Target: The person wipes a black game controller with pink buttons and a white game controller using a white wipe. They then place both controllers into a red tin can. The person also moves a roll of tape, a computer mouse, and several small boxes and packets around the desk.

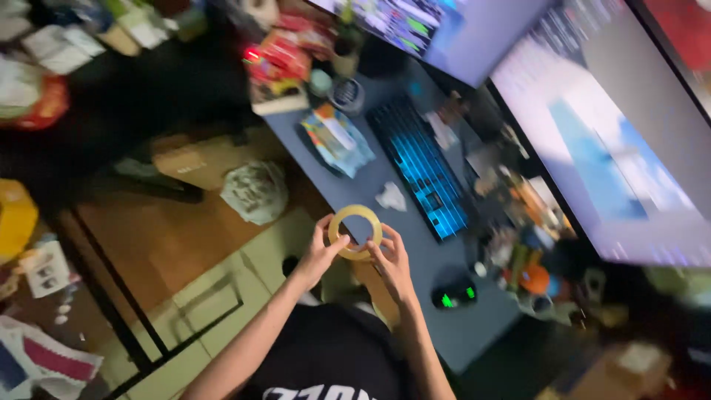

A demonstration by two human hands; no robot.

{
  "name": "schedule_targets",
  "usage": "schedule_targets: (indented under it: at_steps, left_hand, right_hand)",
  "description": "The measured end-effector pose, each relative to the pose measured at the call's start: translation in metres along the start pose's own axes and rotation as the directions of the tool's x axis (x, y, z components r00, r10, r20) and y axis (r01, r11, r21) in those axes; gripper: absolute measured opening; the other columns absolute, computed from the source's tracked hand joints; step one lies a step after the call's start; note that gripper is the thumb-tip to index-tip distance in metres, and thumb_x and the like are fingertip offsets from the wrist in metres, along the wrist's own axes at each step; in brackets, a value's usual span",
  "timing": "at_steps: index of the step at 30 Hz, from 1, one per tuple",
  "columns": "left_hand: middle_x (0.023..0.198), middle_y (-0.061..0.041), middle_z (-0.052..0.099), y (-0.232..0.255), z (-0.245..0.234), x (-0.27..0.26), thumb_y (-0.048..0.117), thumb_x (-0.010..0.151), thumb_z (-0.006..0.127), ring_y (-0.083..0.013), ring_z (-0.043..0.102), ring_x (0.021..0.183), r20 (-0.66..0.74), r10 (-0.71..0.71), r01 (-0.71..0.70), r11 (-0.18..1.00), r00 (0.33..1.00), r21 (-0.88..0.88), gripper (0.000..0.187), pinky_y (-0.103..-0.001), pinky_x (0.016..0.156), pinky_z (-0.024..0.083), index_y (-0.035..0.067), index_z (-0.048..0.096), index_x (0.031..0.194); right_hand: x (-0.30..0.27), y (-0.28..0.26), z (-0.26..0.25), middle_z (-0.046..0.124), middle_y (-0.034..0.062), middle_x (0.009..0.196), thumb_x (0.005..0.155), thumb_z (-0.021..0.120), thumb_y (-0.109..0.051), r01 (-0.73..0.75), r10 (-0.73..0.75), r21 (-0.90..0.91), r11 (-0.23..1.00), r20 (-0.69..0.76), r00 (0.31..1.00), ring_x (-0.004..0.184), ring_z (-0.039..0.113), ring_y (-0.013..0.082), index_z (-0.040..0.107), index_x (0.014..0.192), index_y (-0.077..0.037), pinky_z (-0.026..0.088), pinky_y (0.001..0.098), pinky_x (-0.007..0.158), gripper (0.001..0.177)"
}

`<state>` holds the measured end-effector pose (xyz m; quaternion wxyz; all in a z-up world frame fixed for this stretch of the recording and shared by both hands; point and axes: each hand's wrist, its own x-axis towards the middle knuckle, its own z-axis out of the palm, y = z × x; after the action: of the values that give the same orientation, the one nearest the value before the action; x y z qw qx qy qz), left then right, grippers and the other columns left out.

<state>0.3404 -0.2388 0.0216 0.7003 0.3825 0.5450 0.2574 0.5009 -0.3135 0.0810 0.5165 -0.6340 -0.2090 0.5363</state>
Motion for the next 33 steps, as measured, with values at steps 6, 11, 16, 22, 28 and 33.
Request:
schedule_targets:
  at_steps: [6, 11, 16, 22, 28, 33]
  left_hand:
    - [0.126, -0.014, 0.057, 0.059, -0.101, 0.022, 0.042, 0.088, 0.082, -0.0246, 0.062, 0.115, -0.068, -0.047, 0.042, 0.997, 0.997, -0.067, 0.07, -0.045, 0.092, 0.058, 0.013, 0.048, 0.142]
    - [0.135, -0.017, 0.061, 0.079, -0.179, 0.044, 0.051, 0.088, 0.079, -0.0306, 0.059, 0.13, -0.127, 0.016, -0.004, 0.995, 0.992, 0.095, 0.072, -0.046, 0.104, 0.05, 0.012, 0.054, 0.143]
    - [0.127, -0.008, 0.069, 0.114, -0.216, 0.064, 0.048, 0.086, 0.071, -0.0229, 0.065, 0.119, -0.272, -0.064, 0.093, 0.991, 0.96, 0.095, 0.062, -0.037, 0.097, 0.05, 0.016, 0.059, 0.138]
    - [0.124, 0.002, 0.071, 0.143, -0.263, 0.106, 0.049, 0.083, 0.065, -0.0214, 0.069, 0.108, -0.498, -0.085, 0.173, 0.976, 0.863, 0.132, 0.055, -0.037, 0.084, 0.052, 0.027, 0.054, 0.132]
    - [0.102, -0.011, 0.072, 0.111, -0.324, 0.196, 0.029, 0.091, 0.07, -0.0173, 0.074, 0.067, -0.567, -0.048, -0.111, 0.964, 0.822, -0.242, 0.045, -0.026, 0.059, 0.063, 0.015, 0.049, 0.128]
    - [0.07, -0.003, 0.069, 0.161, -0.372, 0.263, 0.047, 0.093, 0.059, -0.01, 0.066, 0.055, -0.734, -0.095, 0.14, 0.99, 0.672, 0.001, 0.034, -0.025, 0.039, 0.047, 0.014, 0.058, 0.101]
  right_hand:
    - [0.05, -0.007, 0.105, 0.07, 0.02, 0.109, 0.093, 0.075, -0.025, -0.029, 0.031, -0.054, 0.998, 0.034, 0.999, 0.094, 0.072, 0.0258, 0.05, 0.146, -0.006, 0.061, 0.0414, 0.085, 0.061]
    - [0.082, 0.002, 0.178, 0.069, 0.0243, 0.115, 0.092, 0.076, -0.022, -0.038, 0.043, -0.054, 0.998, 0.103, 0.994, 0.095, 0.073, 0.0312, 0.047, 0.149, -0.005, 0.064, 0.045, 0.079, 0.067]
    - [0.119, -0.026, 0.226, 0.067, 0.0165, 0.131, 0.089, 0.068, -0.035, -0.06, 0.118, -0.198, 0.978, 0.299, 0.947, 0.109, 0.069, 0.0294, 0.043, 0.154, -0.014, 0.059, 0.0449, 0.088, 0.073]
    - [0.185, -0.027, 0.266, 0.067, 0.0103, 0.133, 0.089, 0.063, -0.039, 0.016, 0.1, -0.259, 0.966, 0.427, 0.899, 0.106, 0.071, 0.0235, 0.06, 0.138, -0.009, 0.059, 0.0365, 0.085, 0.058]
    - [0.23, -0.022, 0.256, 0.074, 0.0126, 0.102, 0.094, 0.063, -0.025, 0.005, 0.105, -0.248, 0.969, 0.429, 0.897, 0.082, 0.069, 0.02, 0.07, 0.121, 0.0, 0.058, 0.0327, 0.074, 0.037]
    - [0.254, -0.02, 0.225, 0.072, 0.0196, 0.111, 0.093, 0.06, -0.033, -0.125, 0.208, -0.243, 0.962, 0.354, 0.912, 0.098, 0.072, 0.0296, 0.06, 0.136, 0.002, 0.058, 0.0397, 0.083, 0.055]
